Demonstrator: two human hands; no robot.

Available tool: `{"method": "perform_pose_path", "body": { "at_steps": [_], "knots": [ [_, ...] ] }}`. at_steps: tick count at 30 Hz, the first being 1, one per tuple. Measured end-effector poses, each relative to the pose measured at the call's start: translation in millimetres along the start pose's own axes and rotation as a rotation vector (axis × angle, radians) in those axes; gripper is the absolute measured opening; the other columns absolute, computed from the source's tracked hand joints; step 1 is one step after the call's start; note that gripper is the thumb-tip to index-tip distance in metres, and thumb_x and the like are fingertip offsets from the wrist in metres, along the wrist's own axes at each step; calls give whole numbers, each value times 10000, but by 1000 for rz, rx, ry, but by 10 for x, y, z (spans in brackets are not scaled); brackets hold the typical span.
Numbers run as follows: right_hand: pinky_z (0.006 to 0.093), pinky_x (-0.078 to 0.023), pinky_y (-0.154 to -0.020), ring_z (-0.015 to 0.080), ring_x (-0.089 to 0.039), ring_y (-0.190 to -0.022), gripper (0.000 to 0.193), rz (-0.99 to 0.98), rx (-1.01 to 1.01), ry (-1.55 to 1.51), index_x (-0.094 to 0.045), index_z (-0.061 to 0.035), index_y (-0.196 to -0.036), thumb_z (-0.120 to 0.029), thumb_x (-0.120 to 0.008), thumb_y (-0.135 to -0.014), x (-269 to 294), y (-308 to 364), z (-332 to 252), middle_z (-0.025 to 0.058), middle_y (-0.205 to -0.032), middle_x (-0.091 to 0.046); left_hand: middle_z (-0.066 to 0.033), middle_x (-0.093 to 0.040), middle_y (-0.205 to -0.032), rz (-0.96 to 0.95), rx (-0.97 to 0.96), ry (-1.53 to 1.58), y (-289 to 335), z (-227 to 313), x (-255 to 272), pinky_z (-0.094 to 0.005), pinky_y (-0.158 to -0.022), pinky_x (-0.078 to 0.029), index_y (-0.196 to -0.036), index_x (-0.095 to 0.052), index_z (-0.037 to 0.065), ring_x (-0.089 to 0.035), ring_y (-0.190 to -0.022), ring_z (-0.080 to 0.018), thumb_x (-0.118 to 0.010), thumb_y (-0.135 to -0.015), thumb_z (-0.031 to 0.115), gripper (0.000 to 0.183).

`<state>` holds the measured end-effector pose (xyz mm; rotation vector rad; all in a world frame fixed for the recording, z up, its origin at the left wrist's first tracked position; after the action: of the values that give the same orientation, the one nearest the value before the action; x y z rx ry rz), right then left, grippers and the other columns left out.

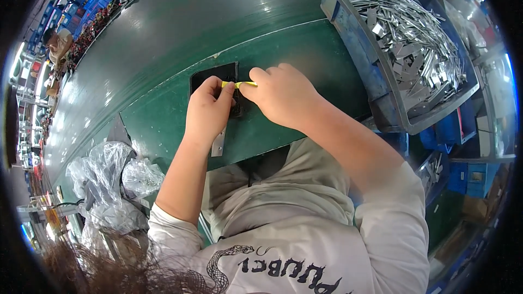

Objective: Apply yellow insulation tape to small electronic components at a manufacturing workbench.

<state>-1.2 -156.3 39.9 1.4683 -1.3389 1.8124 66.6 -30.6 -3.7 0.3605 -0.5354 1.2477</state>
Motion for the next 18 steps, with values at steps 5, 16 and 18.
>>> {"method": "perform_pose_path", "body": {
  "at_steps": [5,16,18],
  "knots": [
    [352,-473,-687,197,-620,-732,316,-39,-19,-2,-710,-156,-1115,-110,-661,-806,-66,8,9,30,-839,-542,-171,-611,-678,4,29,13,0,-25,-3,-419,-594,-461,-822,-585,-6,-588,-611,-340,-643,-943,244,284],
    [345,-476,-703,192,-624,-745,326,-25,-29,-9,-700,-161,-1137,-111,-648,-819,-105,6,4,29,-835,-546,-132,-641,-685,-56,90,31,-31,-51,-33,-385,-601,-473,-833,-593,-6,-612,-610,-265,-631,-958,240,278],
    [346,-477,-706,192,-625,-747,327,-22,-33,2,-697,-162,-1139,-111,-648,-820,-89,-16,28,31,-836,-547,-124,-656,-698,-30,85,53,-38,-14,-14,-374,-609,-481,-832,-593,-5,-625,-620,-250,-619,-968,240,281]
  ]
}}
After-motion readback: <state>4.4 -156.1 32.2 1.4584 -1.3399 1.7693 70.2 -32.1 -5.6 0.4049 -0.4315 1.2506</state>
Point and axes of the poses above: each hand's wrist, its own y-axis away from the middle knuckle, its own x-axis out of the back of the hand, z = x × y, the point moved 9 cm from there along -y, towards the middle knuckle
